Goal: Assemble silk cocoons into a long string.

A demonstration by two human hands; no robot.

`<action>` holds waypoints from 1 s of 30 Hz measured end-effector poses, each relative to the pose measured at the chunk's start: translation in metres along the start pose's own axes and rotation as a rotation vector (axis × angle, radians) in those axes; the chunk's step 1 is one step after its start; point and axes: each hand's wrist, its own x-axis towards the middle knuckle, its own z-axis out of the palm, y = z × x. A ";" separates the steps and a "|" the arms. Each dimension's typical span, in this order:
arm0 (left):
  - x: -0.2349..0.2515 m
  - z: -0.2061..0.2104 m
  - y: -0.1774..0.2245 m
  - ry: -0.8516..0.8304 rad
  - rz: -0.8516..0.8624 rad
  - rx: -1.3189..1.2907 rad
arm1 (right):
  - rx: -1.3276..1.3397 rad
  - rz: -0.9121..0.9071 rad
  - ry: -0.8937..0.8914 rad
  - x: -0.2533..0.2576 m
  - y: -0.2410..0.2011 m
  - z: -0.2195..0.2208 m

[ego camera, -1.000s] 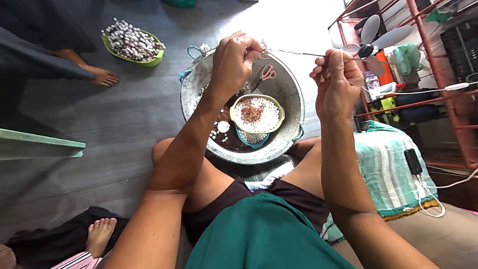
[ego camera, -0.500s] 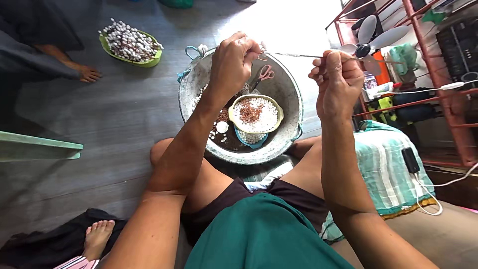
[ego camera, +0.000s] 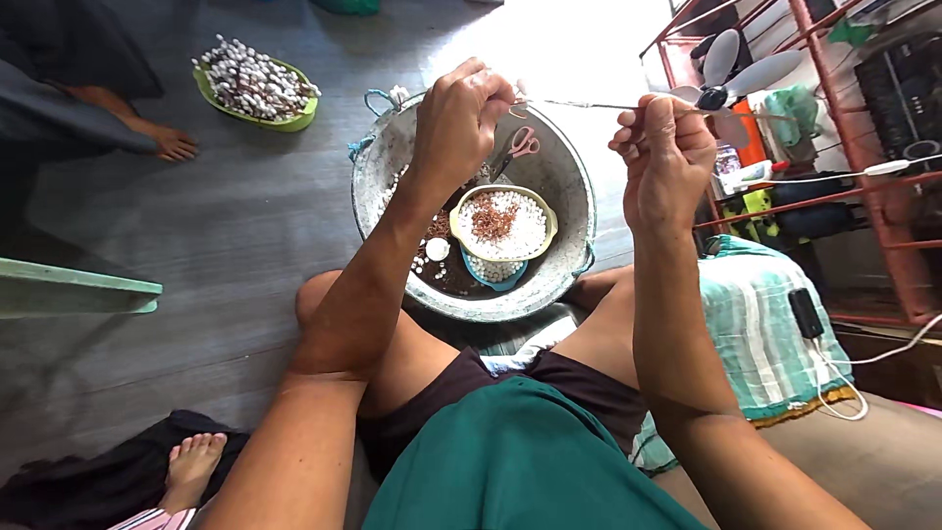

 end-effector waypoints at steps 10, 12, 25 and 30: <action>0.000 0.000 0.000 0.019 0.013 -0.018 | -0.012 -0.009 -0.079 -0.001 -0.005 -0.004; -0.001 -0.001 0.000 0.021 0.013 -0.017 | -0.023 -0.015 -0.099 -0.001 -0.005 -0.006; -0.002 -0.004 0.005 -0.013 0.014 0.040 | -0.062 -0.058 -0.153 0.003 -0.011 -0.010; -0.002 -0.004 0.005 -0.010 0.011 0.058 | -0.082 -0.069 -0.173 0.004 -0.013 -0.011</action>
